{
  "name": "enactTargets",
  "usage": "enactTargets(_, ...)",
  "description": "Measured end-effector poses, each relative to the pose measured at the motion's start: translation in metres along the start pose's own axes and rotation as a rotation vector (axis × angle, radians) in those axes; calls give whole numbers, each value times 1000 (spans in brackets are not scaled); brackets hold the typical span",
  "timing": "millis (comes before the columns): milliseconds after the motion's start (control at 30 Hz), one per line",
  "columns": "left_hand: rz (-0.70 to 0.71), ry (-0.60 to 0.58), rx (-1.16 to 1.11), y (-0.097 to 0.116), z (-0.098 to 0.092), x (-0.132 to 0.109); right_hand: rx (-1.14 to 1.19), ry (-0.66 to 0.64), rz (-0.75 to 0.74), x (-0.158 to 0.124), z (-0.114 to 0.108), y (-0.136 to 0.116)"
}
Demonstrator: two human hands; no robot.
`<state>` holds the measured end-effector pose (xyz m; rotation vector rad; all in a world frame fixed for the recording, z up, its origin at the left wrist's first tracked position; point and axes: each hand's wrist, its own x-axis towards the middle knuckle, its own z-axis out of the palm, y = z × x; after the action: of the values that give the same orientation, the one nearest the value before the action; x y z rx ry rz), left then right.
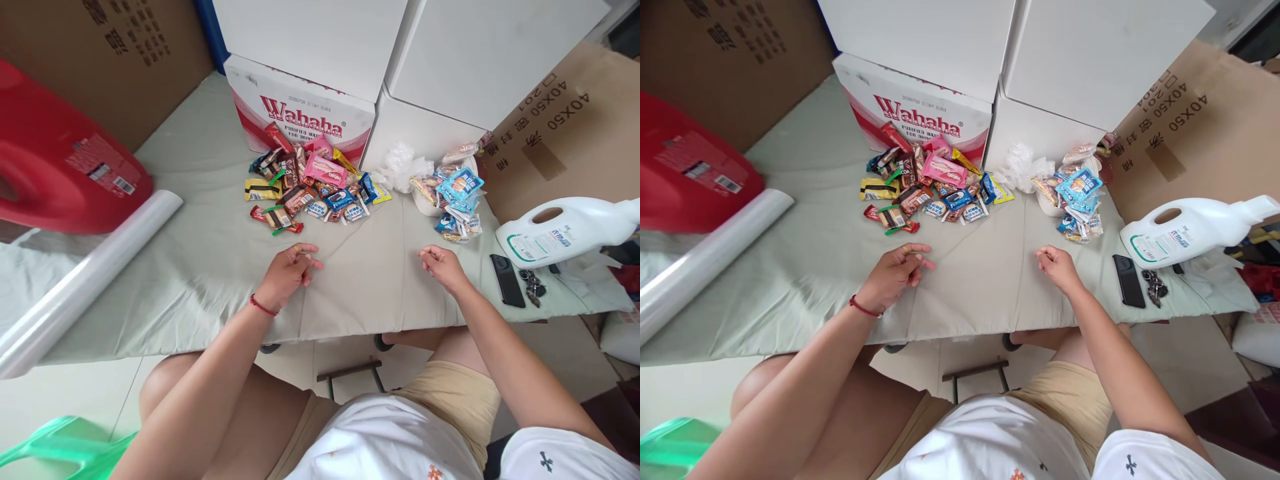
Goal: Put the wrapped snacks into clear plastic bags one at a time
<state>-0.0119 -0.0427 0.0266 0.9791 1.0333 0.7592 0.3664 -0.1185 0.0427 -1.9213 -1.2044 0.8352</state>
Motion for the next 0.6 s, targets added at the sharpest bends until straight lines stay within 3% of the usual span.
enactTargets(100,39,70,-88,2,-2,2,-95,-65,-20,10,0,-6)
enactTargets(233,104,60,-92,1,-3,6,-194,-37,-67,57,10,-26)
enactTargets(433,88,12,43,-3,0,15,-442,227,-245,152,54,-73)
enactTargets(600,102,-71,98,2,1,18,-397,335,-237,206,84,-100)
